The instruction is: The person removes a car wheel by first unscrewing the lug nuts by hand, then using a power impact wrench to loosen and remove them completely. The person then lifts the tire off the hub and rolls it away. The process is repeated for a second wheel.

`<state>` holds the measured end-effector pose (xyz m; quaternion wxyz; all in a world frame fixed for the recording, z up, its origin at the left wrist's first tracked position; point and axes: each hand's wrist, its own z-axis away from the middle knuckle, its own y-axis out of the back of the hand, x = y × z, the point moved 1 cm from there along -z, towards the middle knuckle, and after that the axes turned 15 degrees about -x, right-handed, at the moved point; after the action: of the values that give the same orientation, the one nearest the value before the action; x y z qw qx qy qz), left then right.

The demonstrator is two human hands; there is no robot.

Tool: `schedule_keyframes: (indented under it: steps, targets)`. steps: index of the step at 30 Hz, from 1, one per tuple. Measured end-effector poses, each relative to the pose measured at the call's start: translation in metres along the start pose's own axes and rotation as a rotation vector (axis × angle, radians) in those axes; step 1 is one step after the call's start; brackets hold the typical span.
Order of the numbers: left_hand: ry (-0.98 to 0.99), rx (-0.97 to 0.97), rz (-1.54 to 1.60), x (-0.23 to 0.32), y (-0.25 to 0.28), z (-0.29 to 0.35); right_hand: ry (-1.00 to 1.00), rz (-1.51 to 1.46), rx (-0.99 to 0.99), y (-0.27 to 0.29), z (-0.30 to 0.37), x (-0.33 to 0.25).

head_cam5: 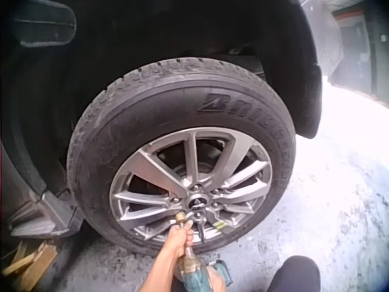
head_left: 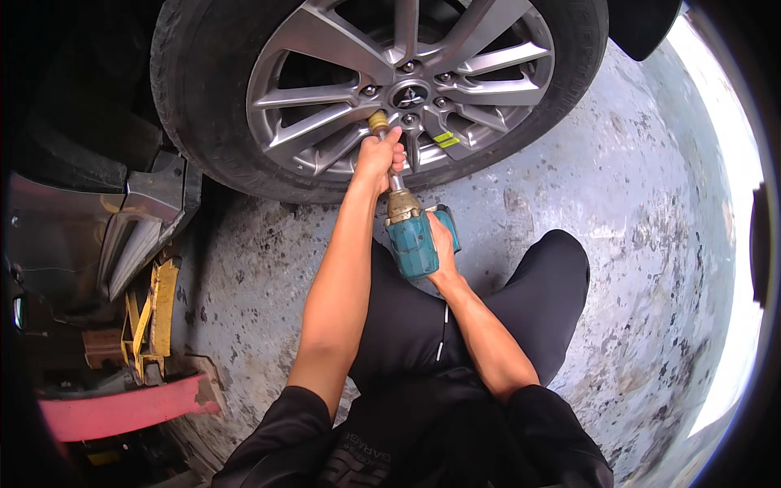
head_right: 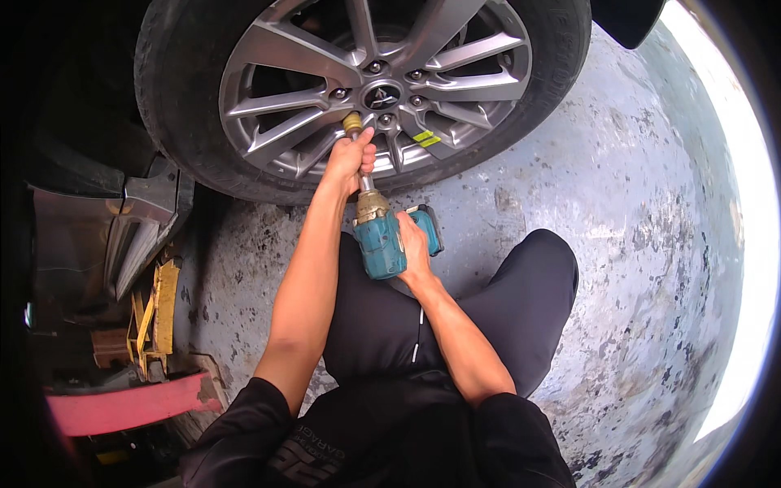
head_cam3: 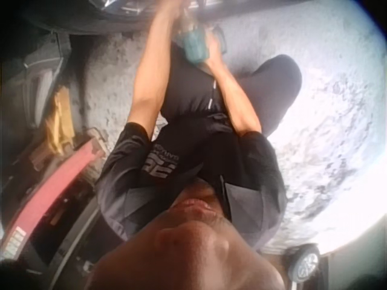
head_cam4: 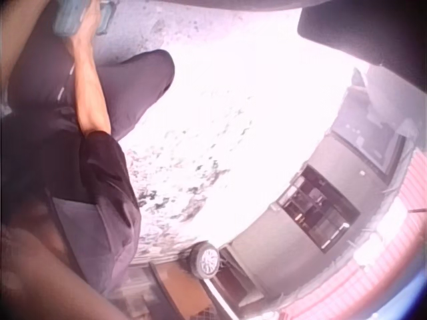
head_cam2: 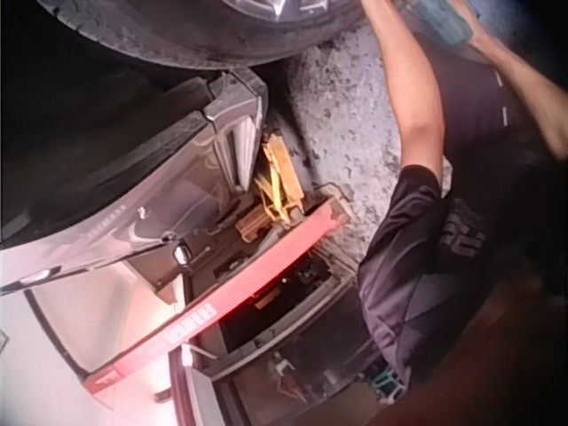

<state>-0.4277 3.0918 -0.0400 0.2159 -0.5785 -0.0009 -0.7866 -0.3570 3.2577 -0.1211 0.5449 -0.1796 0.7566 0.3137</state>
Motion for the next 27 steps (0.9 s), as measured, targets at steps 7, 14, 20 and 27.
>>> schedule_keyframes:
  steps: [7,14,20,27]
  targets:
    - [-0.118,-0.015,0.536,0.005,-0.002,0.001,0.081,0.006,-0.025,0.017,0.027,-0.004]
    - [-0.069,-0.055,0.426,-0.049,0.022,-0.012,0.004,0.081,-0.137,0.048,0.075,-0.018]
    - [0.352,0.249,-0.092,-0.169,0.079,-0.048,-0.084,0.023,-0.137,0.052,0.105,-0.010]
    - [0.642,0.131,-1.404,-0.390,0.066,-0.012,-0.076,-0.153,-0.007,0.041,0.056,-0.008]
